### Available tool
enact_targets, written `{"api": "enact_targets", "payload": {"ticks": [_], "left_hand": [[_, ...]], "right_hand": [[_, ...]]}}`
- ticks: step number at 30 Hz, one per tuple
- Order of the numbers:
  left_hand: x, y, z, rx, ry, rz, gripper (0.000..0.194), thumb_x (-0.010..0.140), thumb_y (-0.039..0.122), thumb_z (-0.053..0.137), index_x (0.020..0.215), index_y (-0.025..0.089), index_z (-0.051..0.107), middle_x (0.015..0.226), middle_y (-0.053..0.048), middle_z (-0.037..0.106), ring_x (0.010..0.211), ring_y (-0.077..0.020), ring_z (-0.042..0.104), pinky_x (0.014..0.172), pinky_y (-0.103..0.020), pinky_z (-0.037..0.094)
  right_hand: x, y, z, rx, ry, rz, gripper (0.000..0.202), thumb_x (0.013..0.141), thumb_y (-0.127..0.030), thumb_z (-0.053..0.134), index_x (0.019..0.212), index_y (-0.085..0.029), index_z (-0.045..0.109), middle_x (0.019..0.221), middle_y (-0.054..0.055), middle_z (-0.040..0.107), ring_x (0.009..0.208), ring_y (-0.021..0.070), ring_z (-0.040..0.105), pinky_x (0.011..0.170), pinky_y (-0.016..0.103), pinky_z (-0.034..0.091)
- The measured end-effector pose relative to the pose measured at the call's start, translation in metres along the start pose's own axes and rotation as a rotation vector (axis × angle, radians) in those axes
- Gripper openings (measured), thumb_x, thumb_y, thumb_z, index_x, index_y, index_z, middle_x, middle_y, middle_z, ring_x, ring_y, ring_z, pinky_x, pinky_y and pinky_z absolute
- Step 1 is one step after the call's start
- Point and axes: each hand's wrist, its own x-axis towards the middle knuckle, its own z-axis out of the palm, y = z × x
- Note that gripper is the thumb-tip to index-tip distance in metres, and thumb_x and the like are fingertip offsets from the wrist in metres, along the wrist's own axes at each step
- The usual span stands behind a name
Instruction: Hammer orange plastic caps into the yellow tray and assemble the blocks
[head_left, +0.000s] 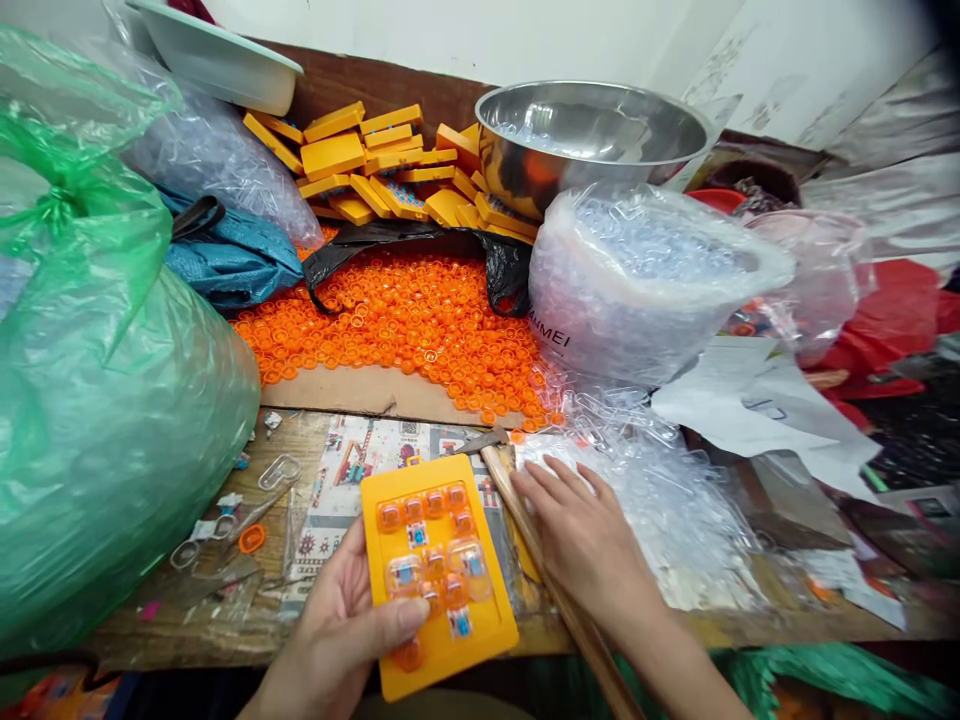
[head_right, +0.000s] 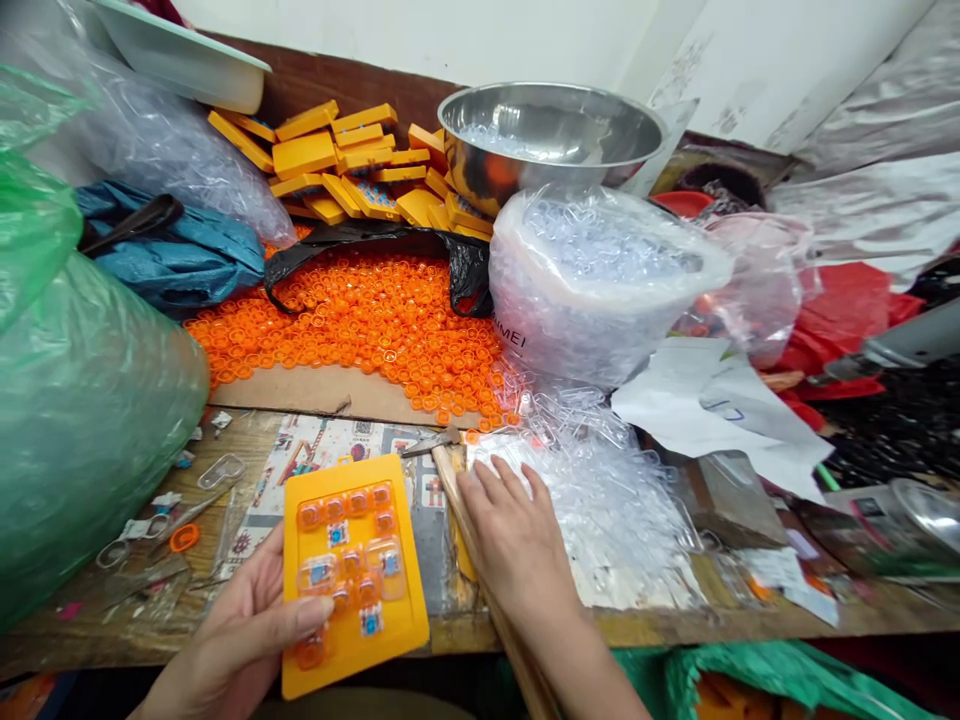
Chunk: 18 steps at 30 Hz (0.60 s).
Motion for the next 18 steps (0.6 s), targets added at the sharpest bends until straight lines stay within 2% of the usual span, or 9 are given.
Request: {"api": "enact_targets", "payload": {"ticks": [3,5,7,10,13,15,18], "left_hand": [[-0.002,0.0,0.0,-0.038,-0.03,-0.032,0.105,0.069,0.007,0.077,0.15,0.024,0.011,0.121,-0.018,0.067,0.113,-0.0348,0.063,0.091,-0.042,0.053],[-0.003,0.0,0.0,-0.05,-0.04,-0.06,0.106,0.068,0.007,0.077,0.15,0.025,0.012,0.122,-0.017,0.067,0.115,-0.0344,0.062,0.093,-0.042,0.052],[-0.004,0.0,-0.001,-0.05,-0.047,-0.078,0.105,0.068,0.007,0.078,0.151,0.025,0.014,0.123,-0.016,0.067,0.116,-0.0341,0.062,0.095,-0.042,0.051],[-0.003,0.0,-0.001,-0.055,-0.065,-0.097,0.101,0.071,0.008,0.077,0.151,0.025,0.017,0.124,-0.015,0.066,0.116,-0.0335,0.062,0.096,-0.043,0.049],[0.0,-0.003,0.001,-0.089,-0.043,-0.111,0.086,0.078,0.017,0.075,0.149,0.026,0.026,0.128,-0.013,0.065,0.118,-0.0317,0.06,0.098,-0.041,0.048],[0.002,-0.006,0.002,-0.116,0.012,-0.113,0.071,0.084,0.028,0.071,0.145,0.024,0.037,0.129,-0.012,0.064,0.121,-0.0299,0.058,0.101,-0.039,0.046],[0.005,-0.009,0.004,-0.129,0.078,-0.122,0.058,0.085,0.035,0.068,0.138,0.023,0.049,0.13,-0.01,0.064,0.124,-0.029,0.056,0.105,-0.039,0.042]], "right_hand": [[0.01,0.006,0.01,-0.035,-0.027,-0.061,0.036,0.08,0.004,0.04,0.094,-0.008,0.071,0.098,0.018,0.073,0.089,0.033,0.069,0.082,0.05,0.052],[0.013,0.009,0.012,-0.024,-0.023,-0.091,0.036,0.08,0.003,0.041,0.096,-0.01,0.071,0.09,0.015,0.073,0.08,0.0292,0.069,0.073,0.043,0.054],[0.015,0.013,0.01,0.015,-0.009,-0.116,0.038,0.082,0.001,0.042,0.102,-0.014,0.071,0.084,0.011,0.073,0.074,0.0256,0.068,0.066,0.038,0.054],[0.015,0.013,-0.004,0.099,0.1,-0.066,0.028,0.088,-0.007,0.047,0.103,-0.017,0.069,0.088,0.01,0.073,0.078,0.0237,0.07,0.071,0.036,0.056],[0.013,-0.006,-0.024,0.23,0.217,0.088,0.015,0.093,-0.017,0.054,0.106,-0.017,0.061,0.095,0.01,0.074,0.082,0.0197,0.072,0.075,0.03,0.058],[0.014,-0.027,-0.034,0.46,0.19,0.148,0.014,0.094,-0.026,0.057,0.107,-0.023,0.06,0.097,0.004,0.075,0.086,0.0167,0.073,0.072,0.025,0.059],[0.016,-0.054,-0.033,0.713,0.184,0.027,0.014,0.089,-0.037,0.063,0.099,-0.027,0.065,0.085,-0.001,0.075,0.095,0.0172,0.07,0.084,0.03,0.058]]}}
